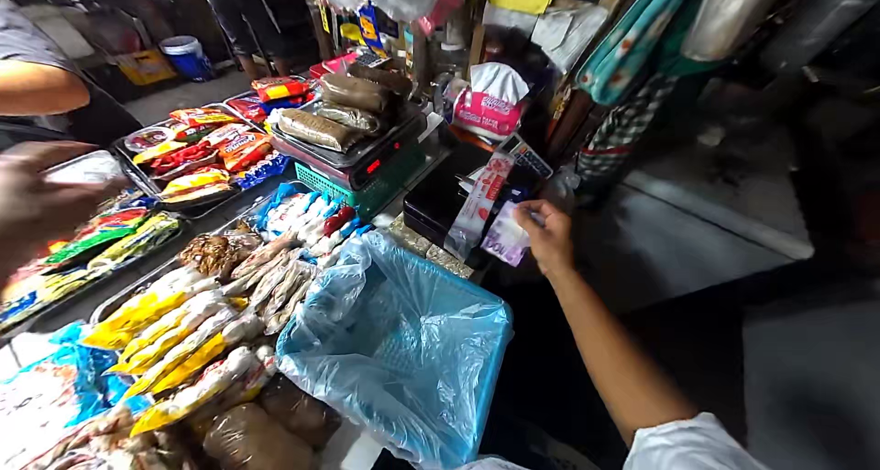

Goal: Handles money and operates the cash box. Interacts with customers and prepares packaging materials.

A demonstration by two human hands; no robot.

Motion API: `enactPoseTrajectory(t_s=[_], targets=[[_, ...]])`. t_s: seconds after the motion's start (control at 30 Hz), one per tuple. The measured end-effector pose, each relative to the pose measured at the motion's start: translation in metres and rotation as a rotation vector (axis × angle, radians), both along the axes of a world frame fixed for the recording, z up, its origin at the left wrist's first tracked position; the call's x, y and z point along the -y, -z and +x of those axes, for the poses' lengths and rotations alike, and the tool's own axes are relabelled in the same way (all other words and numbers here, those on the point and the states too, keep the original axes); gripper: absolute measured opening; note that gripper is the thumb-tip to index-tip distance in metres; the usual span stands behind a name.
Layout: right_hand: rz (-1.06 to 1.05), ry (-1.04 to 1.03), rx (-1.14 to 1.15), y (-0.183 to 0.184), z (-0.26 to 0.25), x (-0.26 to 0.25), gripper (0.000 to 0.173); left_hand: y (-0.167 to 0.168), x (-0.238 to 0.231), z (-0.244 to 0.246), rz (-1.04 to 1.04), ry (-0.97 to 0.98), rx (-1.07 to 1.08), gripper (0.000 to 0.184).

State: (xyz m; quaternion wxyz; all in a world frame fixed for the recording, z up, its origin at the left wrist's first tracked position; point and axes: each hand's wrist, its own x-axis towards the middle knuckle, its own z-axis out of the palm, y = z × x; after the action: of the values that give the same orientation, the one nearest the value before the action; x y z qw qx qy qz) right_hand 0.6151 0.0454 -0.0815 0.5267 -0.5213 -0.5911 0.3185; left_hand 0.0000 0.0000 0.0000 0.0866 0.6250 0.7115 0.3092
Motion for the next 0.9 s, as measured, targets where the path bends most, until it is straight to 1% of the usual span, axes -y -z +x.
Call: enactPoseTrajectory(t_s=[0.03, 0.07, 0.1, 0.13, 0.17, 0.2, 0.23, 0.3, 0.33, 0.37, 0.4, 0.43, 0.47, 0.5, 0.6, 0.63, 0.67, 0.73, 0.77, 0.83, 0.9], targets=[[0.020, -0.040, -0.001, 0.003, -0.016, 0.005, 0.022, 0.011, 0.010, 0.048, -0.010, 0.171, 0.017, 0.041], [0.060, -0.100, 0.001, 0.007, -0.034, 0.012, 0.021, 0.017, 0.022, 0.106, -0.038, 0.329, 0.109, 0.043], [0.123, -0.171, 0.008, 0.009, -0.054, 0.021, 0.019, 0.018, 0.038, 0.164, -0.122, 0.440, 0.227, 0.056], [0.176, -0.244, 0.011, 0.008, -0.073, 0.032, 0.019, 0.022, 0.054, 0.214, -0.214, 0.511, 0.349, 0.070], [0.202, -0.313, 0.002, 0.004, -0.092, 0.046, 0.021, 0.029, 0.069, 0.254, -0.253, 0.555, 0.473, 0.083], [0.226, -0.376, -0.029, -0.001, -0.110, 0.061, 0.021, 0.038, 0.081, 0.283, -0.226, 0.579, 0.596, 0.087], [0.246, -0.430, -0.077, -0.005, -0.124, 0.074, 0.022, 0.048, 0.089, 0.301, -0.143, 0.581, 0.711, 0.081], [0.240, -0.513, -0.189, -0.010, -0.137, 0.094, 0.024, 0.064, 0.102, 0.314, 0.025, 0.531, 0.845, 0.057], [0.208, -0.556, -0.250, -0.009, -0.137, 0.098, 0.025, 0.068, 0.108, 0.313, 0.078, 0.498, 0.852, 0.043], [0.146, -0.612, -0.311, -0.006, -0.135, 0.100, 0.031, 0.070, 0.114, 0.308, 0.135, 0.447, 0.782, 0.029], [0.052, -0.671, -0.359, -0.002, -0.133, 0.102, 0.040, 0.073, 0.121, 0.304, 0.205, 0.366, 0.629, 0.019], [-0.055, -0.730, -0.370, 0.002, -0.130, 0.103, 0.048, 0.076, 0.128, 0.302, 0.282, 0.256, 0.427, 0.016], [-0.145, -0.796, -0.360, 0.006, -0.128, 0.105, 0.052, 0.079, 0.136, 0.303, 0.362, 0.155, 0.251, 0.017], [-0.195, -0.875, -0.341, 0.010, -0.126, 0.107, 0.053, 0.081, 0.142, 0.305, 0.411, 0.097, 0.128, 0.017], [-0.209, -1.032, -0.183, 0.009, -0.128, 0.119, 0.068, 0.092, 0.159, 0.311, 0.477, 0.078, -0.064, 0.017], [-0.210, -1.046, -0.139, 0.007, -0.129, 0.123, 0.066, 0.096, 0.163, 0.311, 0.495, 0.083, -0.100, 0.016], [-0.200, -1.029, -0.114, 0.006, -0.130, 0.125, 0.057, 0.097, 0.168, 0.311, 0.506, 0.086, -0.118, 0.016], [-0.181, -0.974, -0.111, 0.006, -0.129, 0.123, 0.031, 0.095, 0.179, 0.305, 0.491, 0.103, -0.115, 0.016], [-0.177, -0.955, -0.107, 0.004, -0.126, 0.121, 0.022, 0.092, 0.185, 0.302, 0.469, 0.107, -0.105, 0.015], [-0.125, -0.963, -0.068, 0.000, -0.120, 0.115, 0.016, 0.087, 0.196, 0.297, 0.413, 0.085, -0.089, 0.017], [-0.022, -1.001, -0.009, -0.002, -0.114, 0.113, 0.015, 0.082, 0.206, 0.297, 0.324, 0.064, -0.129, 0.022]])
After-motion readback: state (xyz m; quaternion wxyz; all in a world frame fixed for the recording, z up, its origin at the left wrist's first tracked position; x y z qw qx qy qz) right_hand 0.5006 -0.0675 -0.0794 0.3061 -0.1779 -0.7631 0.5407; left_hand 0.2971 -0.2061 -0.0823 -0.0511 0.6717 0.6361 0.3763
